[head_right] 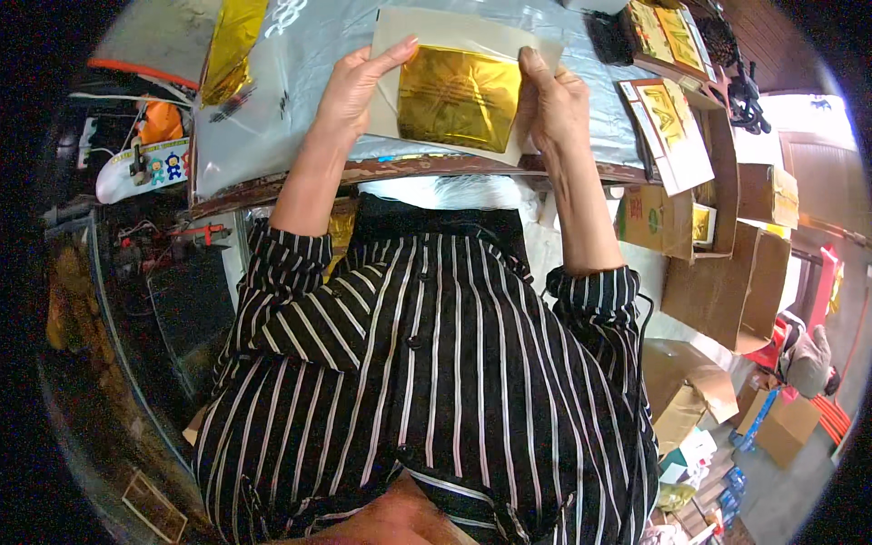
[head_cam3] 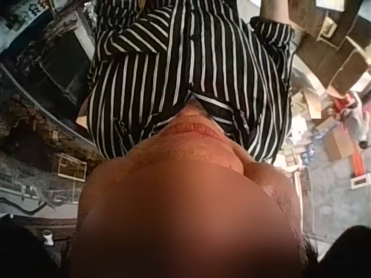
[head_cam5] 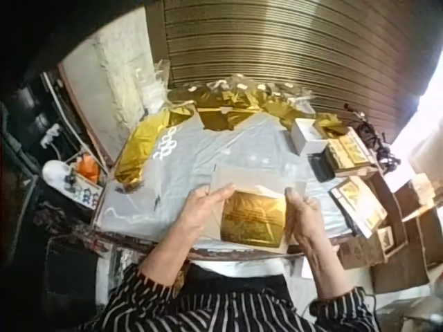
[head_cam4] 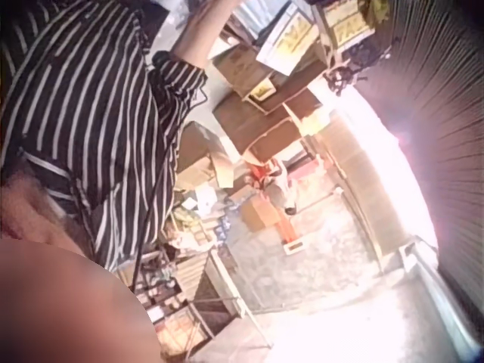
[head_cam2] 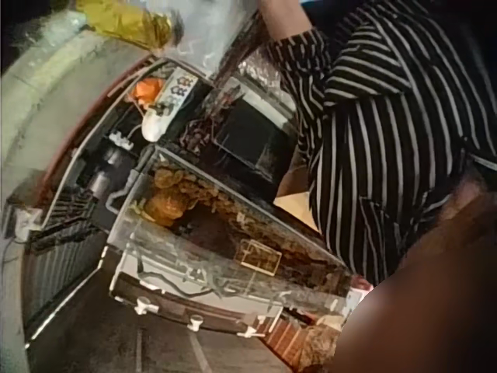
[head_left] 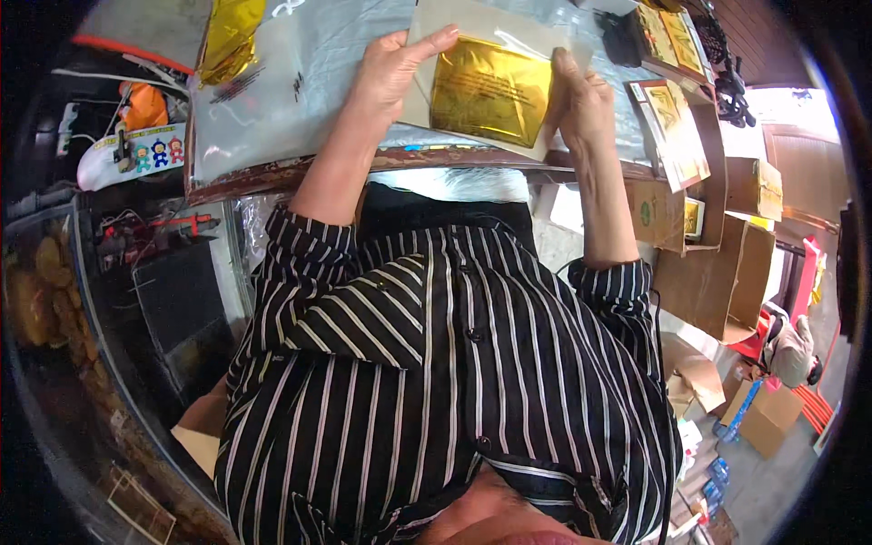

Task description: Folding and flattening gold foil sheets and star-shaped balloons on a workstation.

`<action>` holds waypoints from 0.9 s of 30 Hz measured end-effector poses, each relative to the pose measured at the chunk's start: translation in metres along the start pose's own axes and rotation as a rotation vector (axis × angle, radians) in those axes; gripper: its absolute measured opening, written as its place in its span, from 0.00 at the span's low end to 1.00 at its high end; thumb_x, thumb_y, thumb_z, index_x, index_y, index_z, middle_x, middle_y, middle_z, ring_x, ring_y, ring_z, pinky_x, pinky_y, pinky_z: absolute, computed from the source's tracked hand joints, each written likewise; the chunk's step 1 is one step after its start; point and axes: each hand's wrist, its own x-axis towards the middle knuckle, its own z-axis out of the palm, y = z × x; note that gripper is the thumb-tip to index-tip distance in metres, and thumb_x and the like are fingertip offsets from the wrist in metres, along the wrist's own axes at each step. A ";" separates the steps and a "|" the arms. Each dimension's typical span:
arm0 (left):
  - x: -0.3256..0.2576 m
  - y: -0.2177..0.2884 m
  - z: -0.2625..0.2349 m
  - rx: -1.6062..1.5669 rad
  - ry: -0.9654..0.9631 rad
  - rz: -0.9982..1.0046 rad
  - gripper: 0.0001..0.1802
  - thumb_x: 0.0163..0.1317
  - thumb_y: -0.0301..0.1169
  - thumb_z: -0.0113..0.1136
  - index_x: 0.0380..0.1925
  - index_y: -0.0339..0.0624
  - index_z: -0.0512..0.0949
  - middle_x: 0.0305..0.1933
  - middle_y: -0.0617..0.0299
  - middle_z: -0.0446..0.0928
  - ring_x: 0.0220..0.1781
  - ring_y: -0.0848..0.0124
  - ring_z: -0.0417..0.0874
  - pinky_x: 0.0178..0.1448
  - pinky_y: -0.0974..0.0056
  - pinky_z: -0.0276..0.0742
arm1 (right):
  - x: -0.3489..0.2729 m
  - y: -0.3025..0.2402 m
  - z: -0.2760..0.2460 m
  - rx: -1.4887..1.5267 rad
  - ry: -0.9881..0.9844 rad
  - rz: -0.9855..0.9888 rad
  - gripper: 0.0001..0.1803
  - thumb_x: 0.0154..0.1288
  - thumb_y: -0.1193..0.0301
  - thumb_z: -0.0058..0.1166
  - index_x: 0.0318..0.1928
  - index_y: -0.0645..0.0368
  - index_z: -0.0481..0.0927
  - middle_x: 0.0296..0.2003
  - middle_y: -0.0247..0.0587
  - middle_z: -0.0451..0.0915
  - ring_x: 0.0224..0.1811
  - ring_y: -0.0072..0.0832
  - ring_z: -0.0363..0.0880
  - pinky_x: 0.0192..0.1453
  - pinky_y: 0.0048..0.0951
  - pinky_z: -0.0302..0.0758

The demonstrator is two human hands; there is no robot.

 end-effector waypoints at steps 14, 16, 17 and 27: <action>0.034 0.041 -0.014 -0.117 -0.312 0.063 0.19 0.74 0.37 0.62 0.55 0.34 0.83 0.54 0.57 0.85 0.56 0.73 0.83 0.65 0.65 0.77 | 0.034 0.017 0.001 0.202 -0.155 0.116 0.14 0.71 0.65 0.64 0.45 0.66 0.86 0.42 0.41 0.88 0.40 0.24 0.84 0.47 0.24 0.79; 0.034 0.039 -0.008 -0.163 -0.299 0.007 0.18 0.76 0.37 0.60 0.54 0.34 0.84 0.55 0.56 0.85 0.55 0.73 0.84 0.64 0.65 0.78 | 0.039 0.010 0.004 0.128 -0.013 0.006 0.15 0.72 0.66 0.63 0.49 0.66 0.86 0.45 0.42 0.87 0.46 0.25 0.84 0.53 0.26 0.79; 0.035 0.038 -0.007 -0.162 -0.302 0.009 0.18 0.76 0.37 0.60 0.54 0.34 0.84 0.55 0.56 0.85 0.55 0.73 0.84 0.64 0.65 0.78 | 0.044 0.009 0.002 0.129 -0.012 0.003 0.15 0.72 0.66 0.63 0.49 0.66 0.86 0.45 0.42 0.87 0.46 0.25 0.84 0.53 0.26 0.79; 0.020 0.048 0.018 -0.287 -0.241 -0.073 0.23 0.78 0.42 0.55 0.59 0.33 0.79 0.60 0.53 0.83 0.60 0.68 0.83 0.66 0.60 0.79 | 0.056 -0.008 -0.021 -0.275 0.093 -0.264 0.17 0.72 0.65 0.64 0.53 0.65 0.85 0.48 0.44 0.87 0.49 0.30 0.84 0.57 0.30 0.78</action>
